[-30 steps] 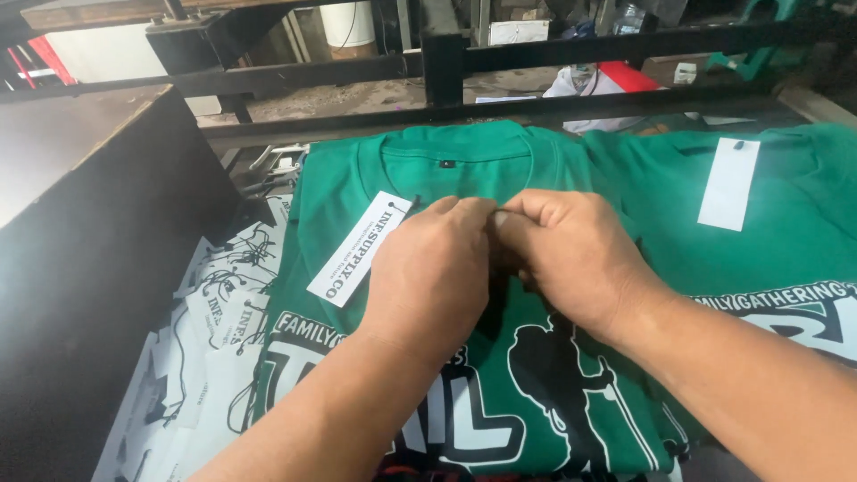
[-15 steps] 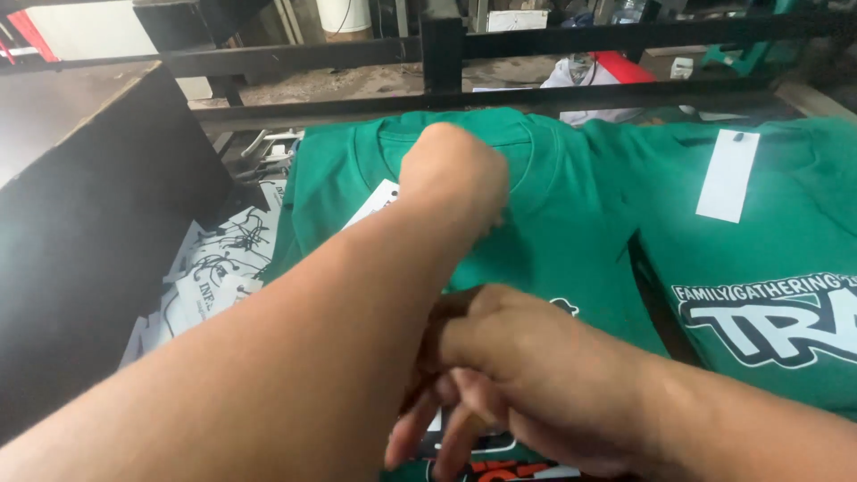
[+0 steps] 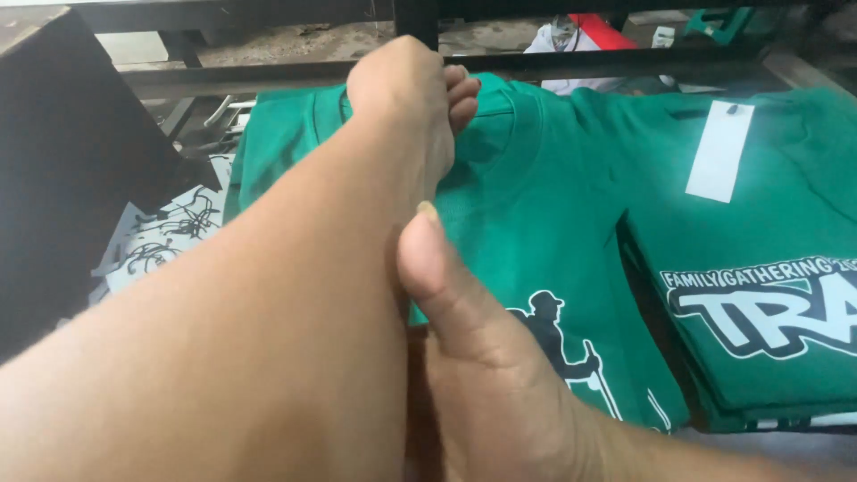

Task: The person attaches a white tag to the collar of a green t-shirt using a black plastic fastener. They then smooth the shirt and repeat the process on a second green t-shirt.

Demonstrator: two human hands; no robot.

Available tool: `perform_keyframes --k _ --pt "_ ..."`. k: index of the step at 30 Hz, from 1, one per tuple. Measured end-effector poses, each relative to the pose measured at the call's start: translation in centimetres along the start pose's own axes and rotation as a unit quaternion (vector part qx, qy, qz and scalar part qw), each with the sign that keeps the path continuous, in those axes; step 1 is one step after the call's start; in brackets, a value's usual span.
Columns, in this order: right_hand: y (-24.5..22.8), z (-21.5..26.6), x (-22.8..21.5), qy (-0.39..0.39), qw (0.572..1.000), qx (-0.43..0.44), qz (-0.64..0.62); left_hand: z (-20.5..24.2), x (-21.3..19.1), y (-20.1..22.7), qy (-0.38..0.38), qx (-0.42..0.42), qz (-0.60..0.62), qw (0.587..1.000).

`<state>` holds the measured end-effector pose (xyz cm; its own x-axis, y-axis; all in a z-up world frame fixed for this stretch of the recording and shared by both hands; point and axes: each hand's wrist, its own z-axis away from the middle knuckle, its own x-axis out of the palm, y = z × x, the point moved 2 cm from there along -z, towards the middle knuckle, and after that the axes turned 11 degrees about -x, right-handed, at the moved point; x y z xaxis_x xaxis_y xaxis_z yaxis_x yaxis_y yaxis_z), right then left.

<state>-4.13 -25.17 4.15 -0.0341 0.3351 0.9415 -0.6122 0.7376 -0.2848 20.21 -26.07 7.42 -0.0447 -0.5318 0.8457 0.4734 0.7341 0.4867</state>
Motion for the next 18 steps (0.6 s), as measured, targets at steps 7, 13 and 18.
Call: perform_keyframes --k 7,13,18 --pt "0.5 0.0 -1.2 -0.06 0.998 0.003 0.023 1.8 -2.6 -1.8 0.256 0.012 -0.118 0.959" --pt "0.4 0.3 -1.2 -0.035 0.999 -0.02 -0.02 3.5 -2.0 -1.9 0.273 0.033 -0.109 0.955" --pt "0.2 -0.4 -1.8 -0.042 0.998 -0.045 -0.012 3.8 -2.5 -2.2 0.247 0.049 -0.122 0.96"
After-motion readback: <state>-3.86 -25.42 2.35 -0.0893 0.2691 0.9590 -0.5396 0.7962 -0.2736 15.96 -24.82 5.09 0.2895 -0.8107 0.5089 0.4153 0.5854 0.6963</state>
